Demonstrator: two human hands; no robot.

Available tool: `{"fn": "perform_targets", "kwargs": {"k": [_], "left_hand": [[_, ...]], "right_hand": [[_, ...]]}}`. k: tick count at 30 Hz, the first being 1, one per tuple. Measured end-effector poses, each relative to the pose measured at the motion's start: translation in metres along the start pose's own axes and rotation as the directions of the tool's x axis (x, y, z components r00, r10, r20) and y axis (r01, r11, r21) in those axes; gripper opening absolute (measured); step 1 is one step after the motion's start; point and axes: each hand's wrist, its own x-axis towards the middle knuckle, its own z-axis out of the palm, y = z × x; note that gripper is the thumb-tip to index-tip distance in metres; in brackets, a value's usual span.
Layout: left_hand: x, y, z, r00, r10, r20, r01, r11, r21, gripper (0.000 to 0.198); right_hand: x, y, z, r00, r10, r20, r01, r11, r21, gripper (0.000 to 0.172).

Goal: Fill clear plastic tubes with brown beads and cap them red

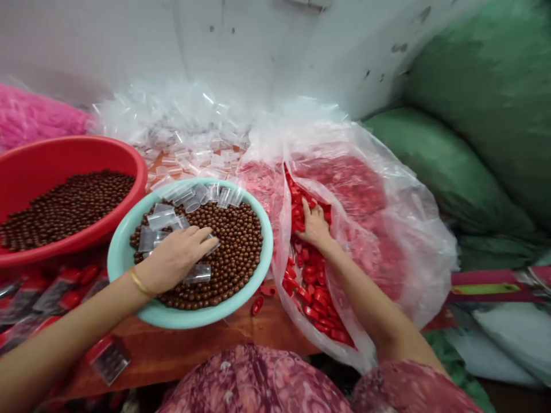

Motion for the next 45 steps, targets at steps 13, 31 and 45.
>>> {"fn": "perform_targets", "kwargs": {"k": [13,31,45], "left_hand": [[0.019,0.015,-0.003,0.934,-0.236,0.269,0.267,0.96,-0.084,0.02],[0.079,0.016,0.037,0.76,-0.505,0.409,0.649,0.618,-0.444,0.019],[0.026,0.006,0.027,0.831,-0.505,0.234,0.131,-0.23,-0.964,0.031]], "right_hand": [[0.014,0.018,-0.009,0.976,0.077,-0.206,0.02,0.901,0.433,0.023],[-0.018,-0.023,-0.083,0.955,0.286,0.08,-0.087,0.009,0.996,0.027],[-0.004,-0.097,-0.088,0.966,-0.257,-0.014,0.081,0.252,0.964,0.012]]}}
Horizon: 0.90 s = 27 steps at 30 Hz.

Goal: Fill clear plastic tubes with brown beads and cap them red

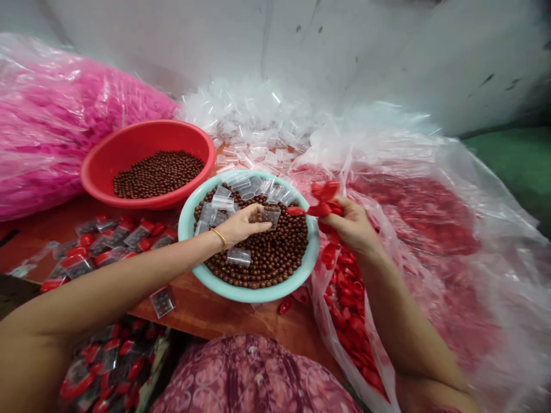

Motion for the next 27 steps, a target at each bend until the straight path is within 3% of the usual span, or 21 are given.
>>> {"fn": "perform_targets", "kwargs": {"k": [3,6,9,14,17,20,22,25,27], "left_hand": [[-0.009,0.003,-0.004,1.0,-0.002,0.009,0.002,0.999,-0.052,0.034],[-0.013,0.002,-0.006,0.999,-0.011,0.042,0.015,0.995,-0.095,0.039],[-0.013,0.001,-0.007,0.996,-0.047,0.076,0.057,0.988,-0.144,0.04],[-0.011,0.001,-0.007,0.993,-0.088,0.076,0.099,0.983,-0.156,0.035],[-0.015,0.002,-0.007,0.986,-0.099,0.131,0.115,0.986,-0.12,0.037],[-0.019,0.005,-0.009,0.976,-0.109,0.189,0.13,0.986,-0.106,0.042],[-0.021,0.007,-0.01,0.973,-0.107,0.207,0.134,0.983,-0.125,0.045],[-0.022,0.009,-0.011,0.975,-0.082,0.208,0.111,0.985,-0.134,0.048],[-0.023,0.011,-0.012,0.975,-0.061,0.213,0.085,0.991,-0.108,0.047]], "right_hand": [[0.02,0.004,0.029,0.989,-0.129,0.077,0.149,0.907,-0.393,0.018],[0.03,0.003,0.046,0.975,-0.156,0.158,0.222,0.669,-0.709,0.026],[0.029,-0.002,0.049,0.964,-0.148,0.22,0.265,0.517,-0.814,0.028],[0.017,-0.013,0.043,0.95,-0.192,0.247,0.306,0.405,-0.862,0.031],[0.009,-0.022,0.042,0.922,-0.29,0.257,0.376,0.509,-0.774,0.036],[0.002,-0.027,0.046,0.832,-0.364,0.419,0.543,0.69,-0.478,0.029],[0.0,-0.026,0.051,0.781,-0.41,0.47,0.585,0.745,-0.321,0.025],[-0.003,-0.023,0.057,0.812,-0.433,0.392,0.547,0.798,-0.252,0.018],[-0.004,-0.021,0.058,0.84,-0.383,0.384,0.475,0.861,-0.179,0.015]]}}
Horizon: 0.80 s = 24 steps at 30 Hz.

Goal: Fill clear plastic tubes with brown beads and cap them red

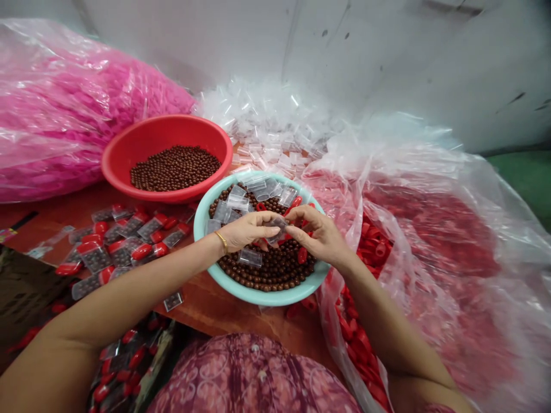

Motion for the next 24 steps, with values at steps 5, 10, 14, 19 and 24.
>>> {"fn": "perform_targets", "kwargs": {"k": [5,10,14,19,24], "left_hand": [[-0.001,0.002,0.002,1.0,0.02,0.023,-0.021,0.998,0.054,0.039],[0.002,0.001,0.003,0.985,0.137,-0.106,-0.126,0.987,0.102,0.032],[0.001,0.004,0.001,0.98,0.126,-0.155,-0.125,0.992,0.019,0.027],[-0.001,0.009,0.0,0.972,0.077,-0.22,-0.09,0.995,-0.049,0.018],[-0.001,0.009,0.002,0.969,0.078,-0.234,-0.075,0.997,0.02,0.02]], "right_hand": [[0.0,0.0,0.007,0.989,0.114,0.098,-0.138,0.95,0.281,0.026],[-0.005,0.0,0.019,0.98,0.178,-0.093,-0.142,0.943,0.301,0.029],[-0.016,-0.003,0.005,0.986,0.154,0.062,-0.154,0.988,-0.015,0.02],[-0.027,0.001,-0.033,0.972,0.118,0.204,0.015,0.831,-0.556,0.031],[-0.028,0.002,-0.043,0.94,0.29,0.18,-0.052,0.643,-0.764,0.027]]}}
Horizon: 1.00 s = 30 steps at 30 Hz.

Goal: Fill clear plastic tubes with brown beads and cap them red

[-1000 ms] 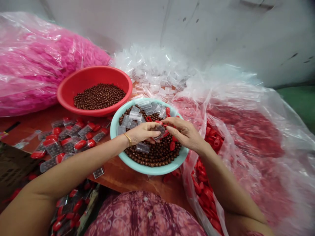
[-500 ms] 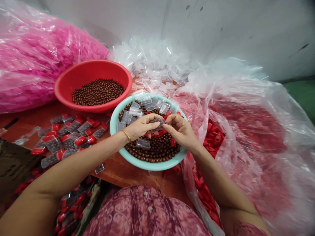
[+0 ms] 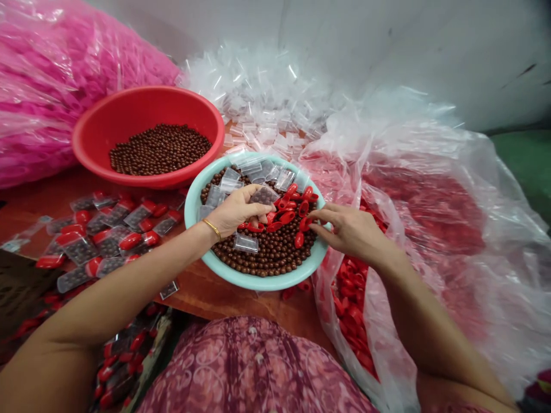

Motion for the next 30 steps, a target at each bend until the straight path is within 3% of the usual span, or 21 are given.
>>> {"fn": "perform_targets", "kwargs": {"k": [4,6,9,14,17,19,23,27,30], "left_hand": [[0.0,-0.002,0.0,1.0,0.016,0.022,-0.016,0.999,0.033,0.025],[0.0,-0.003,-0.001,0.998,0.023,0.051,-0.027,0.998,0.062,0.029],[0.0,-0.006,-0.002,0.993,0.009,0.117,-0.02,0.996,0.091,0.031],[-0.002,-0.006,-0.001,0.978,-0.052,0.201,0.022,0.989,0.146,0.025],[-0.003,-0.003,0.0,0.97,-0.074,0.231,0.033,0.984,0.177,0.023],[-0.003,-0.001,0.001,0.966,-0.077,0.248,0.032,0.982,0.184,0.023],[-0.003,-0.003,0.002,0.96,-0.065,0.272,0.008,0.979,0.204,0.025],[-0.003,-0.007,0.003,0.977,-0.013,0.212,-0.035,0.975,0.22,0.028],[-0.003,-0.01,0.005,0.987,0.041,0.155,-0.078,0.968,0.24,0.027]], "right_hand": [[0.004,-0.02,0.007,0.94,0.329,0.093,-0.309,0.933,-0.183,0.052],[0.007,-0.032,0.014,0.93,0.353,0.101,-0.325,0.919,-0.225,0.055],[0.009,-0.043,0.023,0.948,0.309,0.069,-0.291,0.936,-0.196,0.04],[0.008,-0.04,0.029,0.935,0.34,-0.098,-0.338,0.94,0.035,0.021],[0.008,-0.033,0.029,0.934,0.316,-0.164,-0.253,0.913,0.319,0.022],[0.01,-0.032,0.028,0.933,0.265,-0.245,-0.148,0.899,0.412,0.026],[0.019,-0.043,0.026,0.893,0.165,-0.419,-0.052,0.962,0.268,0.031],[0.023,-0.057,0.028,0.844,-0.013,-0.536,0.077,0.992,0.097,0.034],[0.022,-0.06,0.029,0.821,-0.067,-0.568,0.18,0.973,0.144,0.038]]}}
